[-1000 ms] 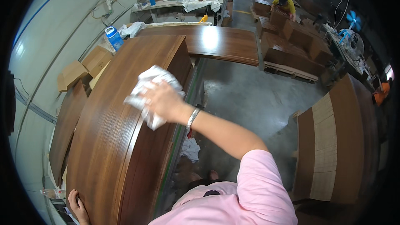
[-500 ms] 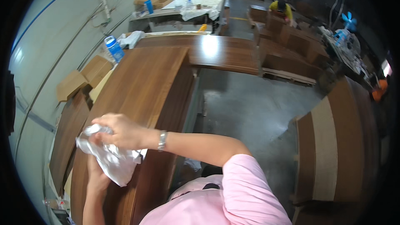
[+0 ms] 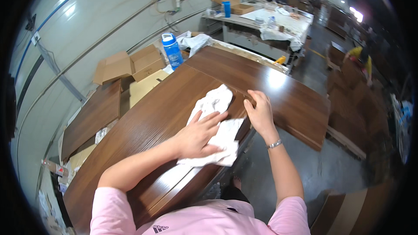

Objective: The person rubs a small block along the edges and surfaces of several dark wood panels and wipes them with a white cloth.

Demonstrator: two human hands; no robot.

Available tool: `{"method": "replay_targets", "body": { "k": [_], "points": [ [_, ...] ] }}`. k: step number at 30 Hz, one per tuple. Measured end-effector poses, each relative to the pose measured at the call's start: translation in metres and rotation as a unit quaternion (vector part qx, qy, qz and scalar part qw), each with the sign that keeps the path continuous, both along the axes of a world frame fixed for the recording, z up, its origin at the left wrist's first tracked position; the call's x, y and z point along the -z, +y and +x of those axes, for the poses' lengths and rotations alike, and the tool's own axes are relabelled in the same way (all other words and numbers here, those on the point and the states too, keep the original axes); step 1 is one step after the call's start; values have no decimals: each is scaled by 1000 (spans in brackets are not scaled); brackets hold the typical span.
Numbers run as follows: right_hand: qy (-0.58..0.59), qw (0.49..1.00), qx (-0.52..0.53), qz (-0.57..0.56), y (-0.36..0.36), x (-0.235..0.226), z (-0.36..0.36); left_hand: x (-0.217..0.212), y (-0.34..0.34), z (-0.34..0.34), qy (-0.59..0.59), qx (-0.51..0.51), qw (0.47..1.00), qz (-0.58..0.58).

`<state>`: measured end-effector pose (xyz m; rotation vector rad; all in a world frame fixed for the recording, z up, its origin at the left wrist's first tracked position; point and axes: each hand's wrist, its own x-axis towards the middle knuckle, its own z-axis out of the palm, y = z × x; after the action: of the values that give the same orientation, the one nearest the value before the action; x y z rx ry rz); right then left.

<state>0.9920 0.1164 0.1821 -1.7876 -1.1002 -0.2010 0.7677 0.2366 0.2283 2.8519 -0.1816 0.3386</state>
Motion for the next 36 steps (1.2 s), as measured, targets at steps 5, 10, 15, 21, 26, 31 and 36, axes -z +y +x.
{"method": "replay_targets", "body": {
  "k": [5,10,15,21,26,31,36],
  "points": [
    [142,981,-105,-76,9,-1,24,14,104,93,-18,-205,979,-2],
    [31,992,-125,-9,16,3,17,37,231,-13,-54,-545,830,-106],
    [24,992,-122,6,12,10,27,-2,201,-11,-124,-625,770,-37],
    [33,988,-150,-31,10,-3,37,15,121,-17,-42,-473,880,13],
    [-28,959,-211,-187,39,-42,67,-6,16,-74,-37,-444,894,-46],
    [-43,919,-300,-252,156,-60,63,-17,-71,-148,-61,-497,866,-20],
    [-139,913,-325,-204,250,-42,30,-1,-147,-233,-76,-731,673,-81]
  ]
}}
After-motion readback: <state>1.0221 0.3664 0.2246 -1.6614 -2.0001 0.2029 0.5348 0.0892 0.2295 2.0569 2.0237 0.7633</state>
